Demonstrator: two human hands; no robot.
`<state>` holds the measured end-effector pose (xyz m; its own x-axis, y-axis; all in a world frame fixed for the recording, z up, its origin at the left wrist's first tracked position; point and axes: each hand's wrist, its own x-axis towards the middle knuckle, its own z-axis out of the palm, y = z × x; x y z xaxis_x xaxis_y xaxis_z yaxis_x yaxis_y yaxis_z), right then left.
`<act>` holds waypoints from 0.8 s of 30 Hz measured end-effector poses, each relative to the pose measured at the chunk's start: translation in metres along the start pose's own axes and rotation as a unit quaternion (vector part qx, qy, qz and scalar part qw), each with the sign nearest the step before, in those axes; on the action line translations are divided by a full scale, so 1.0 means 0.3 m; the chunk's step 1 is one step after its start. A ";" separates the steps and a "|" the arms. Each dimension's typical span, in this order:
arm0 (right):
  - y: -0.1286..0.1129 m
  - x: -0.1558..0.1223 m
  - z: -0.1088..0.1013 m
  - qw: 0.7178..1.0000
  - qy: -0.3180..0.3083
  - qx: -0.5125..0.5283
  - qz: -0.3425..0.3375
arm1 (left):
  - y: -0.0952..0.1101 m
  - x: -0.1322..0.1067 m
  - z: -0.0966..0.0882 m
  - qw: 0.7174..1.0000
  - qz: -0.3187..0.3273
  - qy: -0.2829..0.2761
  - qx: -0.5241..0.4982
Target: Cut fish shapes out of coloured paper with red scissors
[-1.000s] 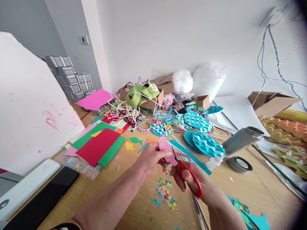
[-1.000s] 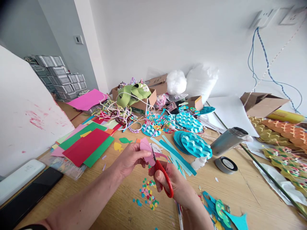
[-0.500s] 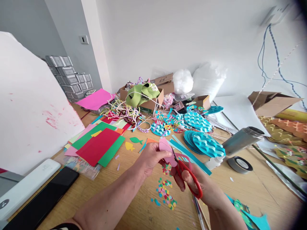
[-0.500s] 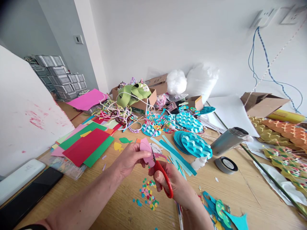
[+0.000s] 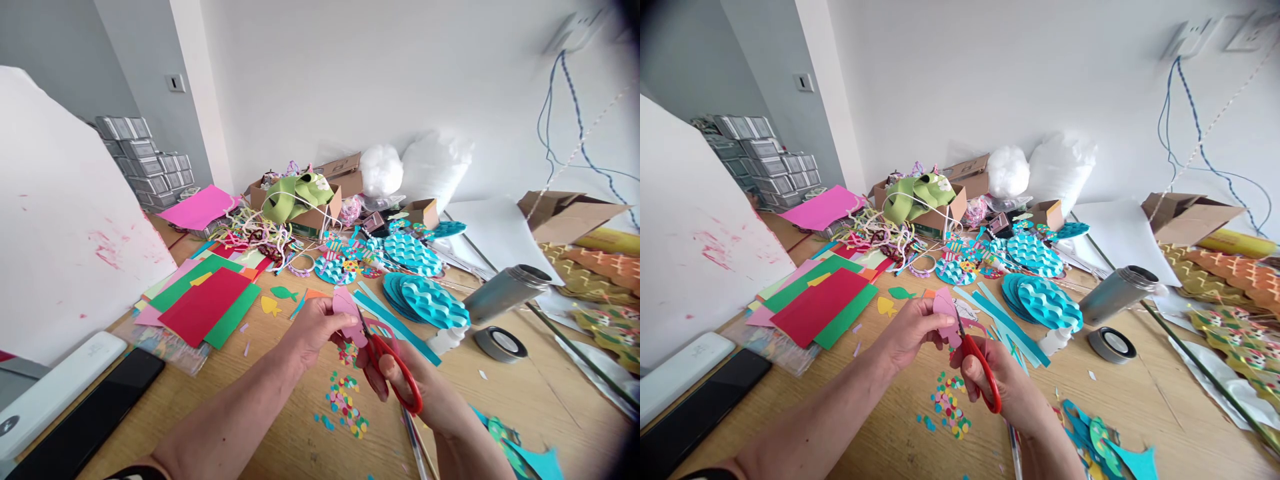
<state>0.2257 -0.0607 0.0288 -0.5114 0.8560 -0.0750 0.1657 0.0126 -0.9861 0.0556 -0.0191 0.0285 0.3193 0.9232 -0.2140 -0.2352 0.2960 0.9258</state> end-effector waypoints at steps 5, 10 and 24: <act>0.004 0.001 -0.001 1.000 -0.003 0.002 -0.001 | -0.002 0.002 -0.001 1.000 0.005 0.002 0.001; 0.005 0.002 -0.002 1.000 -0.011 0.000 -0.018 | 0.000 0.002 -0.003 1.000 0.009 -0.003 0.004; 0.002 0.001 -0.001 0.999 -0.009 -0.009 -0.031 | 0.000 -0.003 -0.001 1.000 0.010 -0.003 -0.006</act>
<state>0.2260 -0.0603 0.0283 -0.5356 0.8443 -0.0166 0.1489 0.0751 -0.9860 0.0551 -0.0197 0.0287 0.3203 0.9275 -0.1926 -0.2525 0.2796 0.9263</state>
